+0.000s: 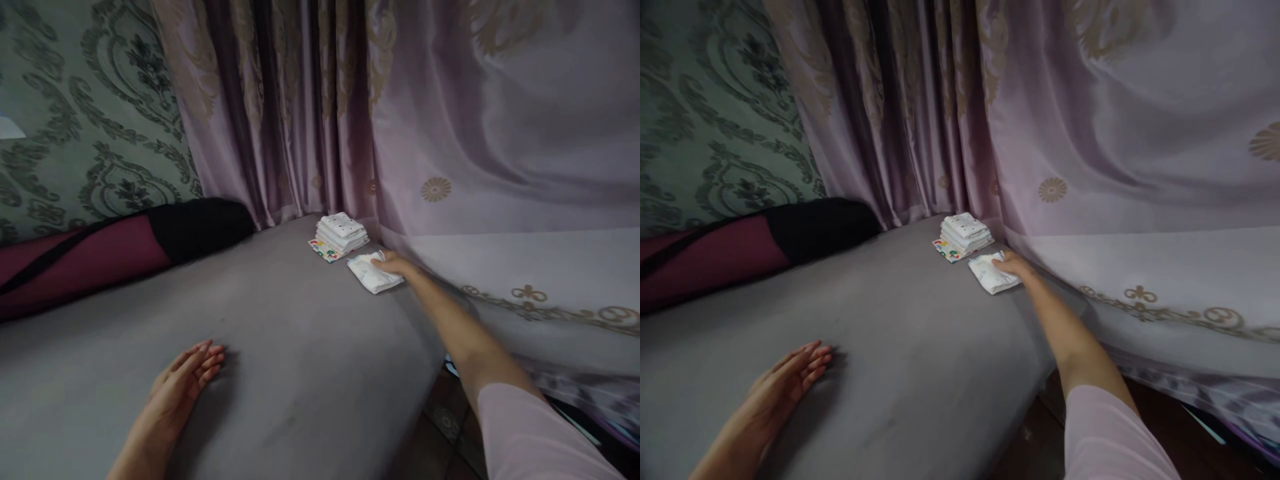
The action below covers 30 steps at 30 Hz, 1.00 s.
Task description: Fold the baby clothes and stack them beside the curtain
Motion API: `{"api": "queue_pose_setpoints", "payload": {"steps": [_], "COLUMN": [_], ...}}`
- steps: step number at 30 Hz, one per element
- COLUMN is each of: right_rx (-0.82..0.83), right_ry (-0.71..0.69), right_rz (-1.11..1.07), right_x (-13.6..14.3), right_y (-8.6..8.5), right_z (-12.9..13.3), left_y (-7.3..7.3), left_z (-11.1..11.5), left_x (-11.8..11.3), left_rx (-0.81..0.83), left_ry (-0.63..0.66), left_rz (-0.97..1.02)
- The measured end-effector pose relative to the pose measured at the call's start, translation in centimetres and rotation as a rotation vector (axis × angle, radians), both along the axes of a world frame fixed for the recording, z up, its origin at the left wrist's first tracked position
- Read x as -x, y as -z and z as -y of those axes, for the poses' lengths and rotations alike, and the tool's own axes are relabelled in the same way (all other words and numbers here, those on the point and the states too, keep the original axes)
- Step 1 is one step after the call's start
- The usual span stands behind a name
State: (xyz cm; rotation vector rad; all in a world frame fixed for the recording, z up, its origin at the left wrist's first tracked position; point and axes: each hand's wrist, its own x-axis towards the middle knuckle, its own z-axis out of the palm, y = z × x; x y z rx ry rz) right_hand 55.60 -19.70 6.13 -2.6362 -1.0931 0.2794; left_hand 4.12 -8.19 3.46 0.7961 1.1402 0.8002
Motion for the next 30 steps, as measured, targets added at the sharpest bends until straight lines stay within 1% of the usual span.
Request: {"api": "queue_pose_setpoints", "payload": {"steps": [2,4,7,10,13,16,19,22,25,26,27,30], "right_rx": [0.058,0.089,0.063,-0.008,-0.060,-0.014,0.091,0.133,0.113,0.098,0.077,0.022], "right_ry": [0.061,0.087,0.025,-0.083,-0.148,-0.174,-0.134,-0.044,0.061,0.069,0.053,-0.089], "right_rz": [0.052,0.121,0.203,0.264,0.305,0.298,0.271,0.285,0.373,0.396,0.405,0.354], "right_x": [1.2,2.1,2.3,1.1,-0.7,-2.1,-2.5,-2.0,-0.7,-0.2,0.4,2.1], "right_y": [0.5,1.1,1.7,1.5,0.8,0.2,0.2,0.5,0.3,0.1,0.0,0.0], "right_z": [0.1,0.2,0.4,0.4,0.0,-0.3,-0.5,-0.5,-0.6,-0.7,-0.9,-1.5], "left_y": [0.0,0.2,0.7,1.1,1.1,1.0,0.8,0.7,0.5,0.4,0.4,0.3], "left_z": [0.0,0.0,-0.2,-0.4,-0.4,-0.3,-0.3,-0.2,0.0,0.0,0.1,0.2], "left_x": [0.0,0.0,0.0,0.1,0.2,0.1,0.0,-0.1,-0.2,-0.2,-0.3,-0.4], "left_rx": [-0.001,-0.003,-0.013,-0.027,-0.033,-0.028,-0.012,0.003,-0.001,-0.002,-0.002,-0.004], "left_ry": [0.001,0.001,0.005,0.008,0.009,0.010,0.004,-0.007,-0.002,0.000,0.000,-0.003], "left_rz": [-0.004,-0.007,-0.007,-0.016,-0.021,-0.016,-0.013,-0.014,-0.012,-0.016,-0.018,-0.023]}}
